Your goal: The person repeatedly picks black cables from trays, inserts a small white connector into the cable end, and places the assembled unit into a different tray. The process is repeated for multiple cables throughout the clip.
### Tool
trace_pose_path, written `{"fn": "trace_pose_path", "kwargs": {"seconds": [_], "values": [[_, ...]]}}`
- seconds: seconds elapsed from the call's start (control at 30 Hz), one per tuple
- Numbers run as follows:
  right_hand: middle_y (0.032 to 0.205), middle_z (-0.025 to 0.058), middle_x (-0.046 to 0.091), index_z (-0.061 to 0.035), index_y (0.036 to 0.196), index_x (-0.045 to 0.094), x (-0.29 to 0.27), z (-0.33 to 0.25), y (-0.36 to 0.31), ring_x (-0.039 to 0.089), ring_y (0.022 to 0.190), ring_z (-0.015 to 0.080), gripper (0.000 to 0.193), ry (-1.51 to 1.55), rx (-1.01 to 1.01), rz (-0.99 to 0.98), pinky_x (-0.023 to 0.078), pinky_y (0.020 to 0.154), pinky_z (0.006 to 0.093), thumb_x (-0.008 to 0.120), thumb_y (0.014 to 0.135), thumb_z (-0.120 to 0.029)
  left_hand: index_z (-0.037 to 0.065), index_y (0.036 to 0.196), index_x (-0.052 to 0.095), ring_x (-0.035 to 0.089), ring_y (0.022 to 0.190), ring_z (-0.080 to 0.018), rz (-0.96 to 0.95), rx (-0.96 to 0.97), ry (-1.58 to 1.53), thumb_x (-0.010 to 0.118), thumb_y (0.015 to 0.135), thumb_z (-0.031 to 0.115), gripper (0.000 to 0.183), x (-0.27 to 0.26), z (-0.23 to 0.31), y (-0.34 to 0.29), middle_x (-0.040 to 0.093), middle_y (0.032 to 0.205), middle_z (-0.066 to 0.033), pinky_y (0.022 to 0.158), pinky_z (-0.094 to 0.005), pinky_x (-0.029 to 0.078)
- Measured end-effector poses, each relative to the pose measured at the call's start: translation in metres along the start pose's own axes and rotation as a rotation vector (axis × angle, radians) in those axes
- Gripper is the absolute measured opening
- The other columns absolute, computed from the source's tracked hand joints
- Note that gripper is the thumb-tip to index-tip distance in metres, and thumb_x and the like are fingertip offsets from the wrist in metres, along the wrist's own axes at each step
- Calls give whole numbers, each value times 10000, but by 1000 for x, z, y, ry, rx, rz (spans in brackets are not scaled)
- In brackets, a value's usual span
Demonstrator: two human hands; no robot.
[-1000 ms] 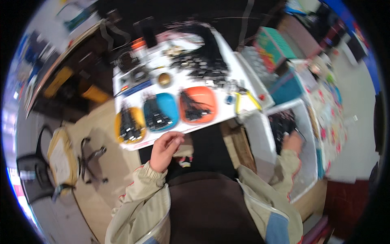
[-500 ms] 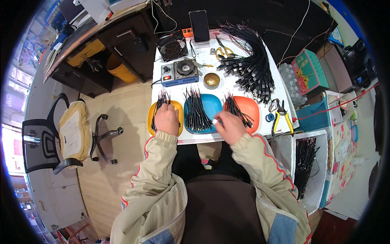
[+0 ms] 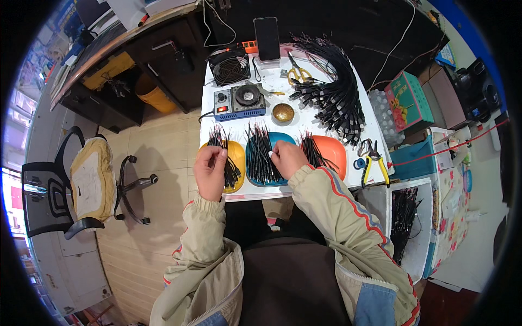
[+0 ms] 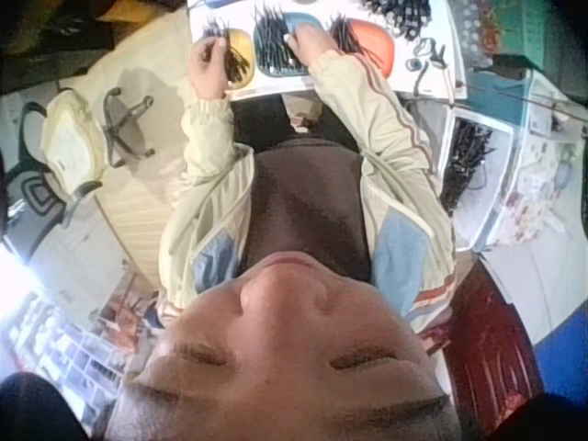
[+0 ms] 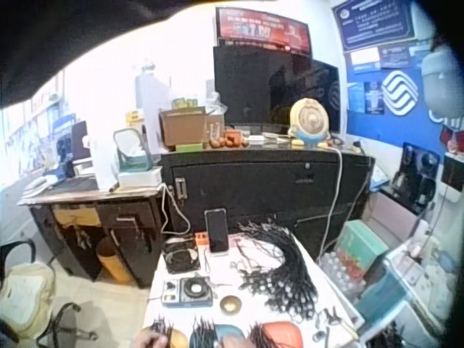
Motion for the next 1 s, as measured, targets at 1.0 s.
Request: {"fn": "trace_pose_path", "kwargs": {"seconds": [1.0], "values": [[849,121,606,-24,903,584,-81,-78,-133,612,736,300,114,485,-356,5,483,647,362,642,842,-101,-36,1045,577,667,914,-214,-291,-353,-676,553,938,29,127,60,96,-98,687,971,-165,841,-316,523]]}}
Point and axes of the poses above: each hand's wrist, its own y-axis towards the middle knuckle, its own x-axis out of the palm, z = x × y, the point moved 5 cm from there along y, towards the middle knuckle
